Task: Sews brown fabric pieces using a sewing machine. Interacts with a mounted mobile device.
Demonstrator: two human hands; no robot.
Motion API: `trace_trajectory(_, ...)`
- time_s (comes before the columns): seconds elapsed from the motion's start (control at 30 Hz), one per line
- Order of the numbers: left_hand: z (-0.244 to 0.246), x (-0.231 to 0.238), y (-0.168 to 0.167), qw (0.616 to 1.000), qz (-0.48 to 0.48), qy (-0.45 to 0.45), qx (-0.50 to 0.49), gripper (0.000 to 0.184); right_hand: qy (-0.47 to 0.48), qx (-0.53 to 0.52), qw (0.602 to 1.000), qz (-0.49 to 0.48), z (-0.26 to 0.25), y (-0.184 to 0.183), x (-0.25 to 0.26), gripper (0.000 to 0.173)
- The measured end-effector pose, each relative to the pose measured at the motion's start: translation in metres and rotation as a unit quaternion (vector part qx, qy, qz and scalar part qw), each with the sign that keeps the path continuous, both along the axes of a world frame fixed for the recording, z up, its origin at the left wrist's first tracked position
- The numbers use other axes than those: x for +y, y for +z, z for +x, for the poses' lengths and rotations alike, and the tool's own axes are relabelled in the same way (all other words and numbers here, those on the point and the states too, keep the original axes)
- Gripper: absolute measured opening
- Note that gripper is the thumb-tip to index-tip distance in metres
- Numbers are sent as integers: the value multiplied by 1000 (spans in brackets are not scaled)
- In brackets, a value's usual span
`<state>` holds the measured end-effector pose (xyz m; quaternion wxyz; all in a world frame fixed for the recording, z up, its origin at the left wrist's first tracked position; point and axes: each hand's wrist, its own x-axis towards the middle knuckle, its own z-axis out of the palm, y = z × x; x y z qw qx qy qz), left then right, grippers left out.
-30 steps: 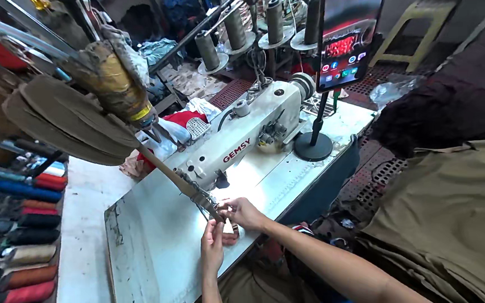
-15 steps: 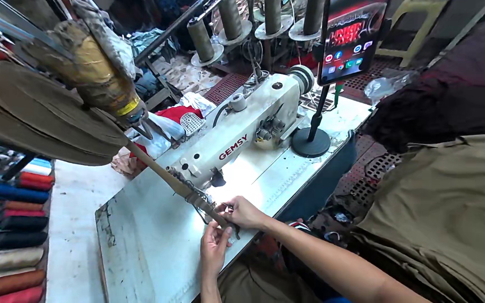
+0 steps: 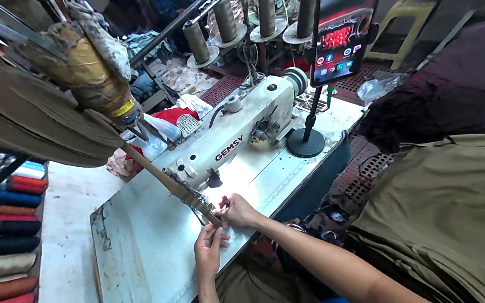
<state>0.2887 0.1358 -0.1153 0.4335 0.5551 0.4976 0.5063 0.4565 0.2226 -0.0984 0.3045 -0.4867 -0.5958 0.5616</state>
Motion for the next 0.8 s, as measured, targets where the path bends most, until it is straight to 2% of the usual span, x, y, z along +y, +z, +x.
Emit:
trace_trajectory(0.1,0,0,-1,1000,0,2,0,26,-27,15,1000,4,-3,-1,0,34)
trace_trajectory(0.23,4,2,1,1000,-2,18,-2,43,-56,71,996,19,-5,-7,-2,39)
trace_trajectory(0.4,8,3,6,998,-28,51,-7,38,-42,72,996,31,6,-11,-10,49)
trace_trajectory(0.5,7,4,8,998,-30,52,-6,37,-11,-6,999,34,22,-1,-23,56)
trace_trajectory(0.63,7,4,8,997,-43,59,2,37,28,-113,990,79,39,-2,-36,52)
trace_trajectory(0.8,6,4,5,997,-36,59,14,32,8,-259,959,119,57,6,-37,61)
